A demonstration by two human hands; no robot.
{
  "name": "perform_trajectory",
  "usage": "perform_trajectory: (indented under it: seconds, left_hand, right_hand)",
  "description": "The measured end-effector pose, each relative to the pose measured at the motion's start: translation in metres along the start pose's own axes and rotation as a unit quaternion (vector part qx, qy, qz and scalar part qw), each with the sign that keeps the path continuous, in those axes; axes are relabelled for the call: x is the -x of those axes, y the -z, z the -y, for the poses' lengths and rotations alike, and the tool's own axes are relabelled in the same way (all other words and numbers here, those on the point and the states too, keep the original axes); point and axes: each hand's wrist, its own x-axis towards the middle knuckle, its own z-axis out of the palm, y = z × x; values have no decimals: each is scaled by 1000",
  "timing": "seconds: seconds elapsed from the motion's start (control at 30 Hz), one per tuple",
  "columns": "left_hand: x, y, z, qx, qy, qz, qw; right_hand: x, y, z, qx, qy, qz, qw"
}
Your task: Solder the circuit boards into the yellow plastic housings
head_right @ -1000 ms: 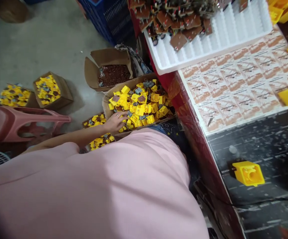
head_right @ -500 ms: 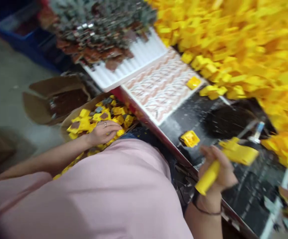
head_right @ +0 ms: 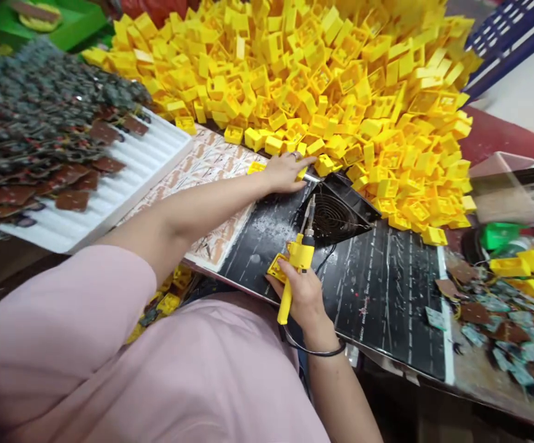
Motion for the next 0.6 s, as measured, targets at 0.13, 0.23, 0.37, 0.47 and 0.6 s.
perform_trajectory:
  seconds: [0.13, 0.23, 0.37, 0.47, 0.6]
  left_hand:
    - [-2, 7, 10, -1, 3, 21, 1000]
    - [35, 24, 26, 23, -6, 87, 996]
    - [113, 36, 22, 92, -110, 290, 946]
    - [158, 36, 11, -31, -113, 293, 949]
    - [178, 37, 6, -148, -99, 272, 946]
  right_hand:
    - [-1, 2, 1, -9, -16, -8, 1000]
    - [-1, 3, 2, -17, -34, -15, 999]
    - [-2, 3, 3, -23, -53, -21, 998]
    - [-1, 3, 1, -35, -57, -5, 998]
    - [-1, 5, 2, -48, -64, 14, 997]
